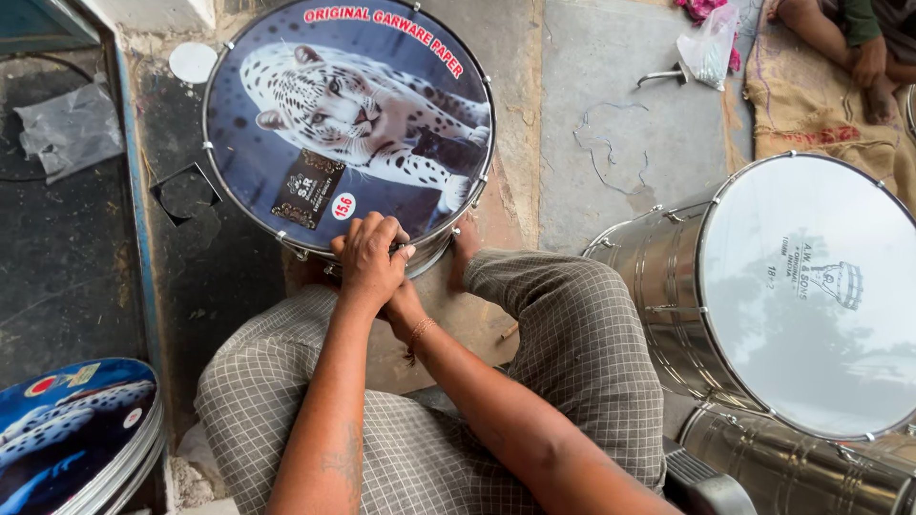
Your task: The person sits on the floor and uses a wrench to tighten the tension rods on a drum with a leopard graphic. They then flip the drum over and continue tightening the tension rods on the plain white drumhead.
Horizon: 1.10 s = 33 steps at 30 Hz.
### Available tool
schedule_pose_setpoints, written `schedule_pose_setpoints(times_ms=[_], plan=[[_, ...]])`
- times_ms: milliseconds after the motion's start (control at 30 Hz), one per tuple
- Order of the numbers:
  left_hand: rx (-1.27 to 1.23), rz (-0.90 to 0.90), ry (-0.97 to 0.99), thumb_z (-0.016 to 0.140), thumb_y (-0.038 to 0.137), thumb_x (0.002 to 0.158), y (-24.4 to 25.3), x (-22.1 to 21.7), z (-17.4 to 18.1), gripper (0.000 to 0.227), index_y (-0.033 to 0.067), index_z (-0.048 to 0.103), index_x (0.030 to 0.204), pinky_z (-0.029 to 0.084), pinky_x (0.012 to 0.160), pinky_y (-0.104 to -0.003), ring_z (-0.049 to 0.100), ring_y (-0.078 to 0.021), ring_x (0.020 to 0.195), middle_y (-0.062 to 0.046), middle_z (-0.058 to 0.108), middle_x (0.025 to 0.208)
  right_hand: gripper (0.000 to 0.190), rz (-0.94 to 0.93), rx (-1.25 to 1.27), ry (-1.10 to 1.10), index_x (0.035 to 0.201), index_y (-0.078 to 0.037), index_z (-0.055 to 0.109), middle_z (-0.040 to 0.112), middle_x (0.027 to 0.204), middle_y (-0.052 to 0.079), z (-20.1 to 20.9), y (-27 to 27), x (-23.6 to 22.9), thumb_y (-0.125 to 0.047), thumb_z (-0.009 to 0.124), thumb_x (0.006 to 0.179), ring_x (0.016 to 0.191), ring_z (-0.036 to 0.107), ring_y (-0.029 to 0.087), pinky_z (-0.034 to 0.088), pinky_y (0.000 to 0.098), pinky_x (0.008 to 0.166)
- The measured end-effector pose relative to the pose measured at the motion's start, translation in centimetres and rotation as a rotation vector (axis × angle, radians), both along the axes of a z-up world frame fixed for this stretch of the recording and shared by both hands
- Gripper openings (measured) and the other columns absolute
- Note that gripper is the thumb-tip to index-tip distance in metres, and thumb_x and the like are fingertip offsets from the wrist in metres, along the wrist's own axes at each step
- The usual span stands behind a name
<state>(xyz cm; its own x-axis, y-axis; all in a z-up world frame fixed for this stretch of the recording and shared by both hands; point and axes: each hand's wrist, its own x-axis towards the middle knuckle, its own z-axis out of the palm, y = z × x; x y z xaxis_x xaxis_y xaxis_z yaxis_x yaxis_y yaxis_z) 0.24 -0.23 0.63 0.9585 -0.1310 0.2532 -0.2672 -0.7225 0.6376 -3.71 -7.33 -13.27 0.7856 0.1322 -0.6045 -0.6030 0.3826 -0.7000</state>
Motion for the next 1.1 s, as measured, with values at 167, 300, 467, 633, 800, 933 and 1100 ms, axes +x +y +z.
schedule_pose_setpoints(times_ms=[167,300,467,633,800,933,1100], plan=[[0.002,0.003,0.006,0.083,0.018,0.077,-0.2,0.0,0.1,0.023,0.0135,0.064,0.09,0.033,0.088,-0.047,0.056,-0.0264,0.1,-0.001,0.06,0.095,0.03,0.026,0.052,0.044,0.113,-0.002,0.063,0.066,0.088,0.008,-1.4,-1.2,0.3,-0.026,0.065,0.096,0.065,0.063,0.016,0.053,0.0329,0.054],[0.002,0.003,0.005,0.083,0.018,0.078,-0.2,0.1,0.1,0.022,0.0139,0.064,0.089,0.033,0.088,-0.047,0.056,-0.0263,0.099,-0.001,0.06,0.095,0.025,-0.047,0.087,-0.005,0.109,0.0,0.063,0.069,0.089,0.008,-4.4,-0.9,0.6,-0.021,0.069,0.097,0.066,0.064,0.016,0.051,0.0318,0.055],[-0.001,-0.001,0.016,0.082,0.019,0.078,-0.1,0.0,0.1,0.022,0.0142,0.064,0.089,0.033,0.089,-0.047,0.056,-0.025,0.1,0.0,0.06,0.094,0.03,-0.071,-0.013,0.004,0.124,-0.005,0.064,0.074,0.103,0.004,-5.2,-1.6,1.1,-0.023,0.06,0.1,0.083,0.072,0.013,0.06,0.0315,0.068],[0.051,-0.003,0.004,0.083,0.02,0.078,-0.1,0.0,0.4,0.023,0.0153,0.064,0.091,0.032,0.086,-0.049,0.054,-0.028,0.103,-0.003,0.058,0.097,0.028,0.779,-0.784,-0.13,0.123,-0.004,0.062,0.074,0.101,0.009,-2.4,-10.7,6.3,-0.017,0.06,0.099,0.082,0.073,0.019,0.06,0.0364,0.068],[0.002,0.003,0.022,0.083,0.02,0.078,0.0,-0.2,0.5,0.024,0.0156,0.064,0.092,0.032,0.089,-0.049,0.055,-0.026,0.102,0.0,0.06,0.097,0.027,0.553,-0.537,0.076,0.123,-0.003,0.059,0.073,0.099,0.014,-3.8,-9.0,0.7,-0.011,0.061,0.097,0.081,0.074,0.025,0.061,0.0412,0.069],[-0.013,0.009,0.014,0.083,0.019,0.076,-0.1,-0.2,0.6,0.025,0.0156,0.065,0.091,0.032,0.09,-0.049,0.056,-0.0254,0.102,0.001,0.06,0.096,0.027,0.264,0.093,0.238,0.122,-0.003,0.055,0.074,0.1,0.017,-2.9,-5.4,-1.5,-0.005,0.061,0.095,0.084,0.077,0.028,0.065,0.0446,0.074],[0.005,0.009,0.031,0.083,0.018,0.075,-0.2,0.0,0.6,0.025,0.0142,0.064,0.091,0.032,0.089,-0.048,0.056,-0.0258,0.101,0.0,0.06,0.094,0.029,0.017,0.156,0.06,0.121,-0.003,0.06,0.073,0.104,0.009,-0.6,-1.7,-0.3,-0.014,0.065,0.094,0.085,0.074,0.021,0.063,0.0394,0.074]])
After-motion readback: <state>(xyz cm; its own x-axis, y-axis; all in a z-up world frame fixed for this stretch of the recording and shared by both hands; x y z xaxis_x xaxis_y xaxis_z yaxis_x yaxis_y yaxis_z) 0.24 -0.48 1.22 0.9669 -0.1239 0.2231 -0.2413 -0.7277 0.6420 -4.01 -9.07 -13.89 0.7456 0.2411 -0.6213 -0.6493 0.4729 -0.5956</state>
